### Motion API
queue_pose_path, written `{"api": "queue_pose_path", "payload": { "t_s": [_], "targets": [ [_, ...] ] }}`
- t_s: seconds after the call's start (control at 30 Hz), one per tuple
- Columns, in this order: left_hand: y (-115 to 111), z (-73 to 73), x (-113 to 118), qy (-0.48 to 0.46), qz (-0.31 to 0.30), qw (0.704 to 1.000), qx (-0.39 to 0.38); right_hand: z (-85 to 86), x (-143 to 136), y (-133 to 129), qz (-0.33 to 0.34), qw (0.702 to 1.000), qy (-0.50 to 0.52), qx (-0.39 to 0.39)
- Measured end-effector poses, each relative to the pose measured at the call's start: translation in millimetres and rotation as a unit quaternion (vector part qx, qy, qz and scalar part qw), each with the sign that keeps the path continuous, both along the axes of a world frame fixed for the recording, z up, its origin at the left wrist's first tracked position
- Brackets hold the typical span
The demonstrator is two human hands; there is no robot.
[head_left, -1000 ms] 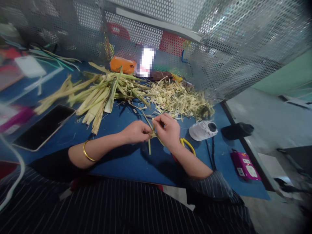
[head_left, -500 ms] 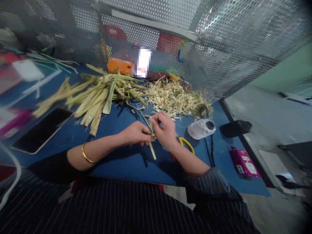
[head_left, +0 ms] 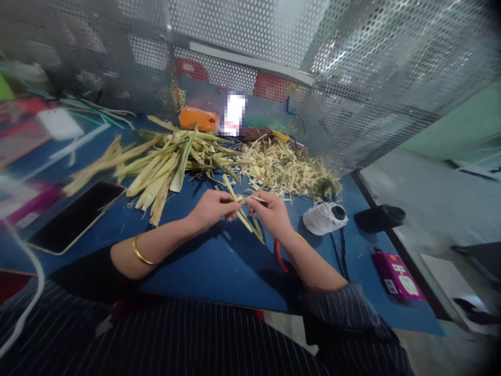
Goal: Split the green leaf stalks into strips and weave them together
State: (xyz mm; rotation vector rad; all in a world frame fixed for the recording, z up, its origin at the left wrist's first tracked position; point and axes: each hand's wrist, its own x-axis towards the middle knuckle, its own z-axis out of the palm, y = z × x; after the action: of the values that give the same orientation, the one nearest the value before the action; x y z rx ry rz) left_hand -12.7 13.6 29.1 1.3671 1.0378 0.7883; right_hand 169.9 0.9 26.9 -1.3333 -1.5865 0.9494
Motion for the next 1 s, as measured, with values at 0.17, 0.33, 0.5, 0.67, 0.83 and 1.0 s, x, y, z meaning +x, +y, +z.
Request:
{"api": "queue_pose_path", "payload": {
  "t_s": [0.17,0.33,0.5,0.67,0.83,1.0],
  "targets": [
    [-1,-1.3,1,0.009,-0.023,1.000,-0.005,-0.6,0,2,-0.028,0.997,0.070,-0.004],
    [-4,-3.9,3,-0.001,-0.011,1.000,-0.003,0.2,-5,1,0.007,0.993,0.111,-0.029],
    [-5,-1.7,4,0.007,-0.048,0.999,0.008,-11.7,-6,6,-0.037,0.994,0.090,-0.052],
    [0,-0.3,4,-0.073,0.042,0.992,-0.098,-4.9,-1,-7,-0.149,0.941,-0.185,0.243],
    [2,-4.0,5,-0.159,0.096,0.974,-0.130,1.1,-9,-29,0.117,0.744,-0.471,0.459],
    [-3,-8.2,9,-0.175,0.079,0.972,-0.139,-6.7,-22,-24,0.120,0.642,-0.555,0.516]
  ]
}}
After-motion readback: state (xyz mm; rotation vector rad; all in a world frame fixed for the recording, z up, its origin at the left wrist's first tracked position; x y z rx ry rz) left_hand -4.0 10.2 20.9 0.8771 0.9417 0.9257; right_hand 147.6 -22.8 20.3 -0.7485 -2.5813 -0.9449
